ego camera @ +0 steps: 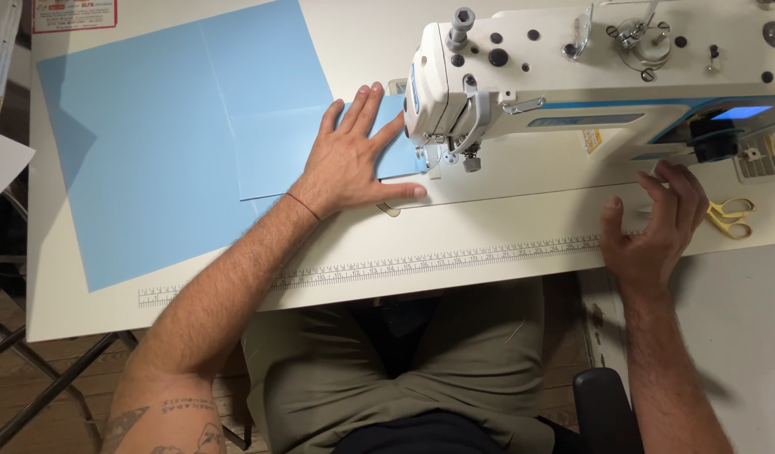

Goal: Preparing and cutting blue leather material at a sewing station

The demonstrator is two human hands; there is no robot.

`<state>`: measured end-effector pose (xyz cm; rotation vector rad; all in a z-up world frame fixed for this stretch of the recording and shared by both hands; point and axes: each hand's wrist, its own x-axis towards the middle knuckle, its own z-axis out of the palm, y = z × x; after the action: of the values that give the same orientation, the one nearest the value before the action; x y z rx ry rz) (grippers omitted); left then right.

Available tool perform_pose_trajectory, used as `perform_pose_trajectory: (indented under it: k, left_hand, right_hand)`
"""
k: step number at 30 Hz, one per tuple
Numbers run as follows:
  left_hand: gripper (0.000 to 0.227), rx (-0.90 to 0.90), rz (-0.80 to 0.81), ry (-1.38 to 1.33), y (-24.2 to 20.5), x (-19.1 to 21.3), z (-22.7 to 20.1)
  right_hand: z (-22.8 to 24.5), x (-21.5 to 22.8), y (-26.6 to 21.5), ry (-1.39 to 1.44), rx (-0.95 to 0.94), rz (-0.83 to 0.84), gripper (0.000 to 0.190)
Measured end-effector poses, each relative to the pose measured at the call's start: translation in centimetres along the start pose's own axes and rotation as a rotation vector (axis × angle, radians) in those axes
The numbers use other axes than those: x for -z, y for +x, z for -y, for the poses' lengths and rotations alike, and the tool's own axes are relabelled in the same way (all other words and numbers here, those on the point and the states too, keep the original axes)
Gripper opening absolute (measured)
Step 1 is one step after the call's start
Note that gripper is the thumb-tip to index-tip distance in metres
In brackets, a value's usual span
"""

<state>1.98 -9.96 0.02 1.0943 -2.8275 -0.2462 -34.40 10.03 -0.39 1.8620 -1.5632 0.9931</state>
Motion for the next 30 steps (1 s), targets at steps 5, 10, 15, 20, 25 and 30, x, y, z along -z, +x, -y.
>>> perform_pose_trajectory:
  k: [5, 10, 15, 20, 25, 30]
  left_hand:
    - [0.13, -0.001, 0.048, 0.01, 0.7, 0.2, 0.5]
    - [0.131, -0.032, 0.005, -0.003, 1.1, 0.3, 1.0]
    - [0.131, -0.052, -0.078, -0.03, 1.2, 0.0, 1.4]
    - [0.133, -0.027, -0.041, -0.019, 1.5, 0.3, 1.4]
    - [0.136, 0.0, -0.05, -0.016, 1.6, 0.4, 1.4]
    - [0.135, 0.018, -0.052, -0.036, 1.9, 0.3, 1.5]
  right_hand:
    - [0.0, 0.1, -0.1, 0.007, -0.007, 0.007, 0.028]
    - [0.1, 0.1, 0.0, 0.018, -0.003, 0.003, 0.028]
    - [0.3, 0.2, 0.1, 0.036, -0.015, 0.026, 0.027]
    - [0.1, 0.0, 0.0, 0.029, -0.004, 0.012, 0.028]
    - [0.2, 0.0, 0.0, 0.026, -0.009, 0.006, 0.029]
    - [-1.0, 0.0, -1.7, -0.01, -0.078, 0.043, 0.013]
